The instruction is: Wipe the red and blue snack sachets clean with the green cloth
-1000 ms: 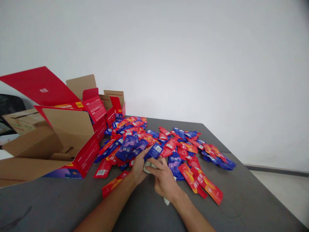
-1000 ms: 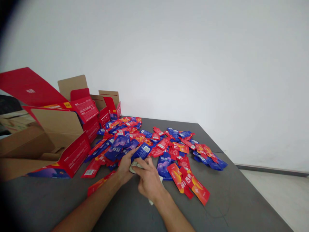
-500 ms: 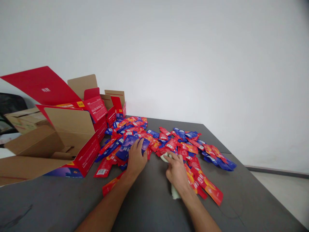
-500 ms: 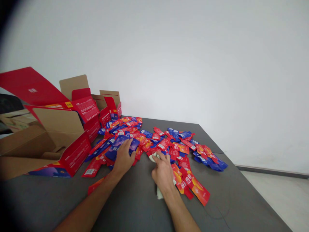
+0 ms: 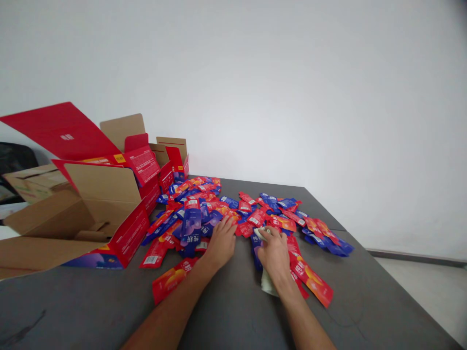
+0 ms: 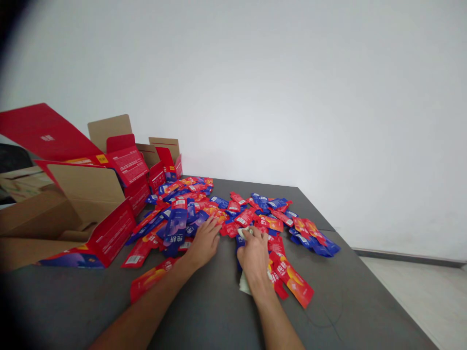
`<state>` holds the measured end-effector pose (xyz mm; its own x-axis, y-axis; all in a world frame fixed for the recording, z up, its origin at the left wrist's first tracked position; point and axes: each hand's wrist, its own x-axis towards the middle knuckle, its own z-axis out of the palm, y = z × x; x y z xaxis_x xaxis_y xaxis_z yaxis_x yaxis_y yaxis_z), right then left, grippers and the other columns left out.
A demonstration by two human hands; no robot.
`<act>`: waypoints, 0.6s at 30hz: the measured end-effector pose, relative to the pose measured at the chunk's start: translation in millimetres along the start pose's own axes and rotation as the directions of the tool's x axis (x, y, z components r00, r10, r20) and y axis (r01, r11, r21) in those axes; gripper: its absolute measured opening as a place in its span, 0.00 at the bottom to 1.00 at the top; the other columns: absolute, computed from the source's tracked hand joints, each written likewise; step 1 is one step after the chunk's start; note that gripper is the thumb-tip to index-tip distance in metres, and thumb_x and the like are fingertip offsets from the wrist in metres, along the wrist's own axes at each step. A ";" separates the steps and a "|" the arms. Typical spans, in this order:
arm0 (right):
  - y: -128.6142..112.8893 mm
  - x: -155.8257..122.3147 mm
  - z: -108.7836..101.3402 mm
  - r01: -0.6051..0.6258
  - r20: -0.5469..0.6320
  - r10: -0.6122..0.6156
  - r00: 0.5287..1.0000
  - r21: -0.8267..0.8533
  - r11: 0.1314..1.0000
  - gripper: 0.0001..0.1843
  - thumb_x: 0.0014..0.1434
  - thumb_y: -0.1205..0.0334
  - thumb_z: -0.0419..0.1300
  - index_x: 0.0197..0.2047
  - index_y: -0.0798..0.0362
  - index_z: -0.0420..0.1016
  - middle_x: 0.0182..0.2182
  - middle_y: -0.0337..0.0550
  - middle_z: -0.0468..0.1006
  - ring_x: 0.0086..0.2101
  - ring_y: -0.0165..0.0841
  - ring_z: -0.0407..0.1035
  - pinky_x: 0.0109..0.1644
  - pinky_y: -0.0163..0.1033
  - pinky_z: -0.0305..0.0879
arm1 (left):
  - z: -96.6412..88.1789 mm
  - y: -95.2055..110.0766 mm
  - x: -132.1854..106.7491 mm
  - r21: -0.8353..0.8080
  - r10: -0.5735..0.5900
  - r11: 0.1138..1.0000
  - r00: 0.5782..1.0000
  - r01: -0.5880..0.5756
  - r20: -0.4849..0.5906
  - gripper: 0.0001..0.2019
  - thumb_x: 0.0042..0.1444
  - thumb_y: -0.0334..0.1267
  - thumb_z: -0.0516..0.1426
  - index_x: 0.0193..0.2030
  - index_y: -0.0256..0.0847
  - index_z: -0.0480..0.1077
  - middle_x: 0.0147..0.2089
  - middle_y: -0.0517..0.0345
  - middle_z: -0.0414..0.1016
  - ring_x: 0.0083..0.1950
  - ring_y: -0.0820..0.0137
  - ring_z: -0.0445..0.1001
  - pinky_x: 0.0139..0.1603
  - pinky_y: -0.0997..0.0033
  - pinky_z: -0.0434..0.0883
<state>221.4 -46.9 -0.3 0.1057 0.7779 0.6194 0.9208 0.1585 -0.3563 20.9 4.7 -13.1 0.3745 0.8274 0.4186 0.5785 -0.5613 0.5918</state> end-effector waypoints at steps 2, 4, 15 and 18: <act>-0.9 -0.6 1.8 0.019 -0.010 -0.019 1.000 0.006 1.000 0.27 0.44 0.78 0.57 0.45 0.48 0.82 0.49 0.46 0.77 0.42 0.43 0.64 0.49 0.48 0.64 | 12.1 7.2 -3.1 0.026 0.056 0.998 0.990 -0.060 0.131 0.26 0.61 0.33 0.50 0.66 0.46 0.63 0.73 0.51 0.56 0.75 0.57 0.44 0.73 0.45 0.38; -1.7 -1.0 3.0 0.037 -0.013 -0.037 0.999 0.004 0.999 0.28 0.43 0.78 0.57 0.45 0.48 0.82 0.49 0.46 0.77 0.42 0.43 0.64 0.49 0.48 0.64 | 18.2 9.4 -7.1 0.028 0.072 0.996 0.970 -0.081 0.231 0.28 0.61 0.36 0.50 0.69 0.50 0.59 0.73 0.53 0.55 0.76 0.56 0.43 0.72 0.42 0.35; -2.7 -0.6 2.0 0.031 -0.014 -0.031 0.999 0.007 0.999 0.29 0.43 0.79 0.55 0.45 0.48 0.82 0.48 0.46 0.78 0.42 0.43 0.65 0.47 0.47 0.65 | 16.2 14.5 -12.4 -0.225 -0.054 0.972 0.994 0.073 0.092 0.09 0.56 0.44 0.58 0.37 0.44 0.76 0.40 0.43 0.78 0.56 0.48 0.70 0.68 0.44 0.46; -5.1 -0.5 1.1 0.019 0.001 -0.019 1.000 0.009 1.000 0.30 0.43 0.80 0.54 0.45 0.47 0.82 0.49 0.45 0.78 0.42 0.43 0.65 0.48 0.46 0.64 | 16.0 14.1 -10.9 -0.284 -0.122 0.950 0.992 0.126 0.034 0.10 0.57 0.46 0.58 0.30 0.45 0.74 0.34 0.43 0.75 0.56 0.46 0.69 0.67 0.43 0.47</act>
<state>216.2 -47.5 0.5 0.0875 0.7754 0.6253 0.9192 0.1792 -0.3507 36.6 -11.9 -20.4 0.3255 0.8898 0.3199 0.3911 -0.4347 0.8112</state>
